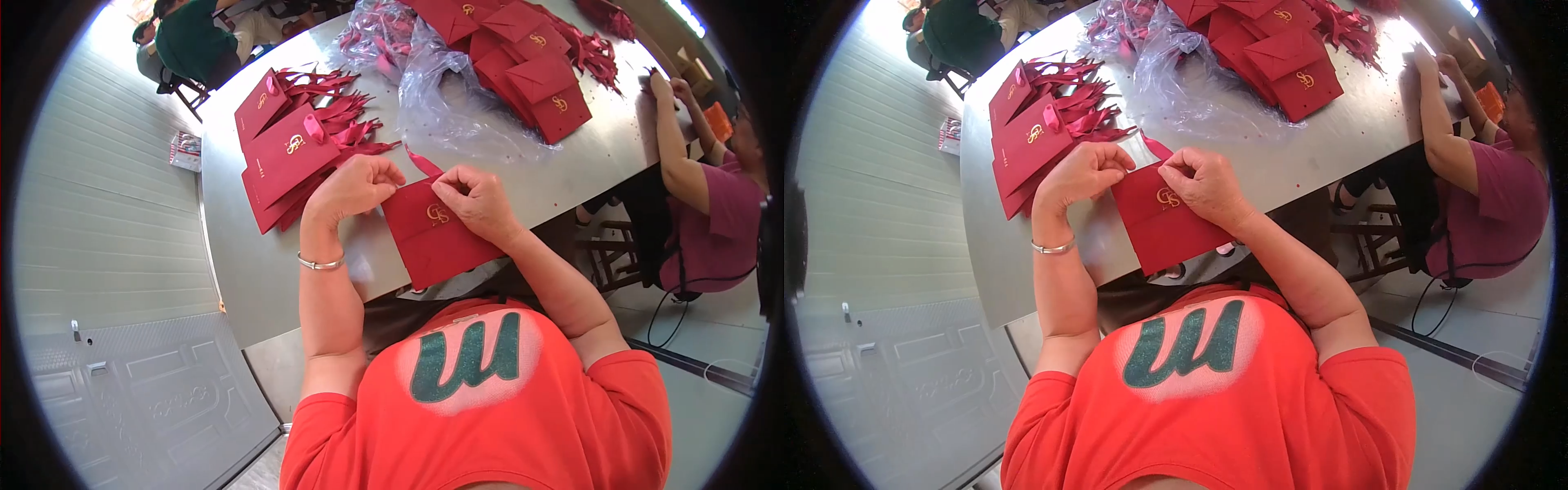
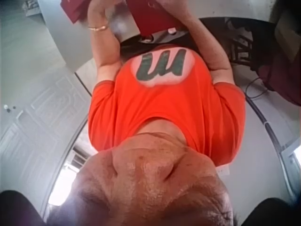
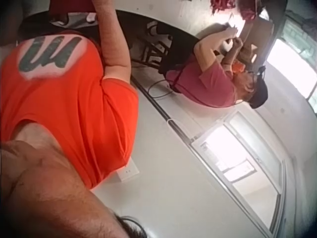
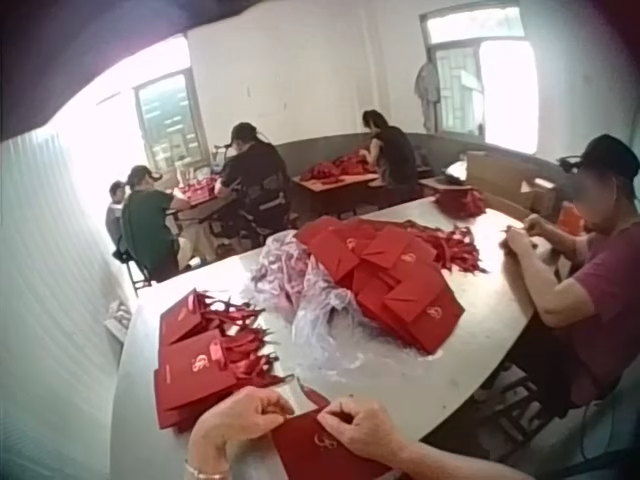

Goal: The person assembles gift bags by folding the bags and threading ribbon handles through their slots by hand.

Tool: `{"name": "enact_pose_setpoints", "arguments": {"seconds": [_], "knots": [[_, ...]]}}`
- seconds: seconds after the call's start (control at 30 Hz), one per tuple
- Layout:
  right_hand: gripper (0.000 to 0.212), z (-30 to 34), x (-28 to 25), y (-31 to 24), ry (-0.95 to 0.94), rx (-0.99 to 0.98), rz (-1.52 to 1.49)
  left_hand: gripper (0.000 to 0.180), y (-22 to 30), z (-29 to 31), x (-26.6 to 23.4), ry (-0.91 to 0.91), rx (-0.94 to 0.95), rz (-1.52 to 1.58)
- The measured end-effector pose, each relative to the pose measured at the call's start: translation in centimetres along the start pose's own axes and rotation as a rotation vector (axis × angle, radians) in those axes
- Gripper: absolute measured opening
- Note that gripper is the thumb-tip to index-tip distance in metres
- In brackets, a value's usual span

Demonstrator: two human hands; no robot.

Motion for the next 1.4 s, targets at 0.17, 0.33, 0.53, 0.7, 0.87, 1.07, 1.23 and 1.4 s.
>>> {"name": "enact_pose_setpoints", "arguments": {"seconds": [0.17, 0.33, 0.53, 0.7, 0.87, 1.07, 1.23, 1.4], "knots": [[0.014, 0.0, 0.4, -0.3, -0.040, 0.033, 0.014, 0.015, -0.9, 0.1, 1.1, -0.132, -0.060, 0.003], [0.010, 0.8, 2.4, -3.3, -0.145, -0.358, 0.392, 0.014, -0.8, 0.1, 1.1, -0.100, -0.103, -0.022], [0.013, 0.3, 3.2, -2.7, -0.126, -0.311, 0.440, 0.012, -0.2, 0.2, 0.9, -0.054, -0.107, -0.013], [0.015, -0.1, 3.1, -2.6, -0.104, -0.252, 0.451, 0.015, -0.3, 0.4, 0.8, -0.036, -0.103, 0.013], [0.016, -0.3, 3.3, -2.6, -0.103, -0.218, 0.524, 0.017, -0.1, 0.1, 1.1, -0.023, -0.071, 0.029], [0.017, -0.6, 5.2, -4.4, -0.164, -0.125, 0.757, 0.009, 0.2, -0.2, 1.6, -0.023, -0.057, -0.042], [0.019, -1.5, 6.4, -5.5, -0.290, -0.030, 0.833, 0.005, -0.6, -0.4, 1.6, -0.033, -0.036, 0.007], [0.020, -2.1, 6.0, -5.2, -0.291, 0.013, 0.789, 0.005, -0.1, -0.4, 1.6, -0.007, -0.028, 0.022]]}}
Point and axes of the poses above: each hand's wrist, its own z-axis away from the middle knuckle, its own x-axis out of the palm, y = z × x, the point moved 7 cm from there along -z, towards the middle knuckle, and after that the axes turned 10 degrees about -z, right-handed, at the moved point
